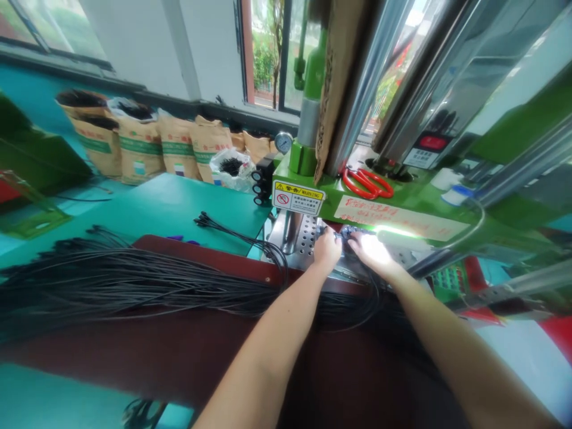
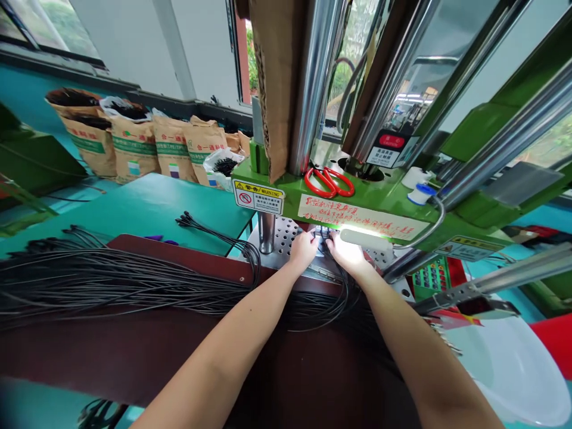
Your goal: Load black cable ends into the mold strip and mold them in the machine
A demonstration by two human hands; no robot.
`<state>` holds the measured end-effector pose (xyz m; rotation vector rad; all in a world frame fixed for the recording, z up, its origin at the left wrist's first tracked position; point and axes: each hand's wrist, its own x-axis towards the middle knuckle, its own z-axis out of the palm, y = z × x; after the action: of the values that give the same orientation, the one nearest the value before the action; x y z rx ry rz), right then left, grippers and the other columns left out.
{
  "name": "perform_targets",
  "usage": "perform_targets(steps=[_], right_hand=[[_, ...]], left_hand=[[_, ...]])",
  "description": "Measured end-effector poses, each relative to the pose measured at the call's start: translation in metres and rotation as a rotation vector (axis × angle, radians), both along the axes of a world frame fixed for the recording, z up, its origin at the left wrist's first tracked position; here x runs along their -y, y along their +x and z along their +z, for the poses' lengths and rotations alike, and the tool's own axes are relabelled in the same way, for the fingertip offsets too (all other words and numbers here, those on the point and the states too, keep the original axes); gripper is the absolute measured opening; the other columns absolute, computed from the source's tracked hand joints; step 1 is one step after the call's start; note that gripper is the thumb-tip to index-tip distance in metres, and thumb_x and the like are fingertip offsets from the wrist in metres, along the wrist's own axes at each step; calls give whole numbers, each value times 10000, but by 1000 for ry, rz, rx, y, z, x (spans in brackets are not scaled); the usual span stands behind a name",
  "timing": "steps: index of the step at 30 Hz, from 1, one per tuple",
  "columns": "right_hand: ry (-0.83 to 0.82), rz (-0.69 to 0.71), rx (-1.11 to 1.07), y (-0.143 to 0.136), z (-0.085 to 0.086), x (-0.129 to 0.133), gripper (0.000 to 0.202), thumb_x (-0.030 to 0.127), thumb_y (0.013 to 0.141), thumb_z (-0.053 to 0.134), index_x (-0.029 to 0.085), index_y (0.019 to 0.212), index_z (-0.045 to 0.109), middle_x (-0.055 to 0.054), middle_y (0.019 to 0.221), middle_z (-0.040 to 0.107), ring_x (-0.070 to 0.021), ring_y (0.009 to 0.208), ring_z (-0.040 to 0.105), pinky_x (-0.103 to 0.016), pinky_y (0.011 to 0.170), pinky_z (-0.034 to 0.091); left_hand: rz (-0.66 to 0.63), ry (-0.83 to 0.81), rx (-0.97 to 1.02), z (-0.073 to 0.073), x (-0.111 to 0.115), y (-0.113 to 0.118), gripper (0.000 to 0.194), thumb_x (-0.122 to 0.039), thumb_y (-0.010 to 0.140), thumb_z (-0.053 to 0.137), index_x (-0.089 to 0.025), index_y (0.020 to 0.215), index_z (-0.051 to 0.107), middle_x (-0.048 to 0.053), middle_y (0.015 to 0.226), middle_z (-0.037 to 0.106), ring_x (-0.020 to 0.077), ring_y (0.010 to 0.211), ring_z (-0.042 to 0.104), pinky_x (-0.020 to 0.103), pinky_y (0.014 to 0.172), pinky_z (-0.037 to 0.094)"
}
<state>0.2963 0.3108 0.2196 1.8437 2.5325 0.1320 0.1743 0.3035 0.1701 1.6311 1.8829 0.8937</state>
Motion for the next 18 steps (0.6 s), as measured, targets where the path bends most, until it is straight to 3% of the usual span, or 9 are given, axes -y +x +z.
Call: perform_targets(steps=[9, 18], right_hand=[[19, -126, -2, -24, -8, -7, 273, 134, 818, 373, 81, 981, 586, -152, 908, 650, -228, 854, 620, -280, 727, 451], [31, -210, -25, -33, -15, -8, 239, 159, 868, 399, 62, 1023, 553, -138, 912, 646, -201, 816, 629, -287, 688, 472]], left_hand=[[25, 54, -23, 1, 0, -1, 281, -199, 823, 416, -133, 1041, 582, 124, 921, 663, 237, 876, 621, 341, 800, 448], [-29, 156, -50, -5, 4, -2, 304, -210, 849, 388, -163, 1100, 553, 86, 998, 643, 203, 951, 591, 309, 845, 438]])
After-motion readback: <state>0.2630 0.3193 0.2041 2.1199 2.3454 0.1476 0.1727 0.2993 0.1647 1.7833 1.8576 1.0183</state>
